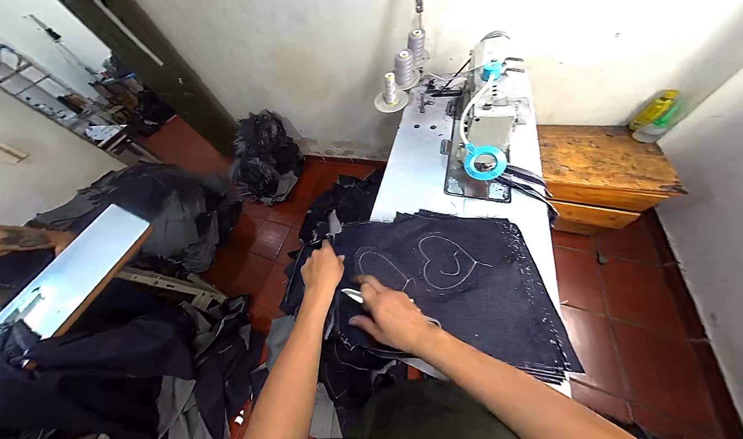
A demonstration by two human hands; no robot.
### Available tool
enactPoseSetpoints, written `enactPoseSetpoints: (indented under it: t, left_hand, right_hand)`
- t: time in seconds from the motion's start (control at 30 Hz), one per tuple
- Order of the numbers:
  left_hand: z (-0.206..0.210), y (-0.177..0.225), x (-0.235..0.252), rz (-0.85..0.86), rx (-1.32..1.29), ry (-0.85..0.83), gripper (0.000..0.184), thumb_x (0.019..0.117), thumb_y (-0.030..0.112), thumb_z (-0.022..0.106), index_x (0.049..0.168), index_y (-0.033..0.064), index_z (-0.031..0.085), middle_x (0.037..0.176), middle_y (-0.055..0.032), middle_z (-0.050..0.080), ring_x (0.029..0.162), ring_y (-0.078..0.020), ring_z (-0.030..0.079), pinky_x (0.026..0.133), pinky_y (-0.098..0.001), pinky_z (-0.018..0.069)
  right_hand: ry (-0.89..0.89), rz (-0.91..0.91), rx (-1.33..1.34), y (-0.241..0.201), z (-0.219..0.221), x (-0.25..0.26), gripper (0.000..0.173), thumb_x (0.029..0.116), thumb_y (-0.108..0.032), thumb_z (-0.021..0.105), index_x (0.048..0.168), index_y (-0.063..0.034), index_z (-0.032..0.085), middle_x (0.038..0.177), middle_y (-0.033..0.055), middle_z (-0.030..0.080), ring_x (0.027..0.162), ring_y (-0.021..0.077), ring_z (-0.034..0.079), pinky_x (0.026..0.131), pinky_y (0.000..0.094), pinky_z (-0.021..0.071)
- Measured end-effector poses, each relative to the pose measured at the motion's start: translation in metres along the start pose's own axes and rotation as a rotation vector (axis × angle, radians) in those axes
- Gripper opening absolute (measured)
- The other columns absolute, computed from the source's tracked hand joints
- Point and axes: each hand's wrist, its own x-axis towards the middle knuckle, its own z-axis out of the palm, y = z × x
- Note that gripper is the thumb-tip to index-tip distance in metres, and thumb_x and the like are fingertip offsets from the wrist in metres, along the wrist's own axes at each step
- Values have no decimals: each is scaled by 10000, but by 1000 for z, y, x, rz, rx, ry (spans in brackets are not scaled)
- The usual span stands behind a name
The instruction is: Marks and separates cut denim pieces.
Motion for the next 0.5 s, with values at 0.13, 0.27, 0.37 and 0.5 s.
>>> enactPoseSetpoints:
  t: [0.13,0.27,0.37,0.5]
  left_hand:
    - [-22,-89,-17,116,-310,312,538,1043,515,513,1235,41,676,995,-191,737,920,-371,726,856,-616,569]
    - [98,-177,-68,238,-348,377,531,1050,408,458,814,4,710,689,-147,662,699,-333,688,686,-571,556]
    - [217,-191,-68,264,-469,330,488,1039,364,498,801,3,724,715,-144,695,705,-321,714,702,-568,577]
    - [252,-189,-31,408,-656,-208,379,1031,140,451,1276,-68,651,1367,-271,594,1326,-363,545,1170,-487,388]
  right_hand:
    - [-95,-7,-144,-13,37,37,457,1018,-297,609,1333,23,525,1574,185,433,1106,419,674,824,602,559]
    - [-115,88,-225,-24,37,38,414,1012,-208,591,1353,12,507,1585,172,423,1112,412,675,830,581,564]
    - [-113,128,-256,-31,36,39,379,1011,-212,591,1317,3,534,1521,181,489,1082,403,683,830,574,562]
    - [-113,181,-322,-39,38,37,473,1042,-428,552,1256,-7,575,1451,170,554,1034,375,697,827,558,564]
